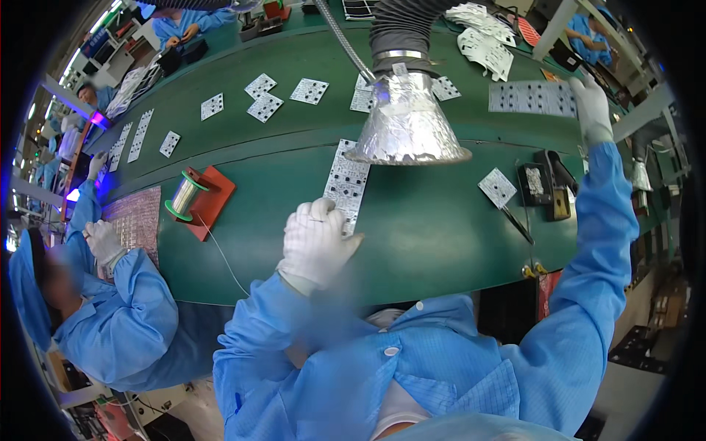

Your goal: Soldering electronic components onto several strips of white circuit boards at a manual assembly bench.

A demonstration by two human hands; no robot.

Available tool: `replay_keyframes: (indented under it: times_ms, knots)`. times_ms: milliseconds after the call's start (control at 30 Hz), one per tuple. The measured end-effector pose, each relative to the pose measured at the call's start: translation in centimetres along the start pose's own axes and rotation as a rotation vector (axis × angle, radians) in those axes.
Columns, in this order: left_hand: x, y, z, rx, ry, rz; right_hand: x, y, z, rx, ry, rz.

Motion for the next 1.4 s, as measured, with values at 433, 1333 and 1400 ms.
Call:
replay_keyframes:
  times_ms: [433,1333,1400]
  knots:
    - [-0.2,-1.9,-3.4,-0.202,-0.044,0.121,-0.1,18.9,-19.6,-0.683,-1.314,-0.162]
    - [-4.2,6.4,7.6,-0.204,0.187,0.118,-6.5,26.6,2.0,-0.774,-0.752,0.437]
    - [-4.2,5.5,6.8,-0.204,0.151,0.075,-5.3,26.9,2.8,-0.663,-0.580,0.279]
Point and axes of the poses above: each hand's wrist, its own y-axis away from the middle knuckle, its own x-axis out of the back of the hand, z = x × y, the point moved 3 cm from there along -y, towards the middle knuckle, and after that the axes turned 15 degrees about x, right-handed, at the moved point
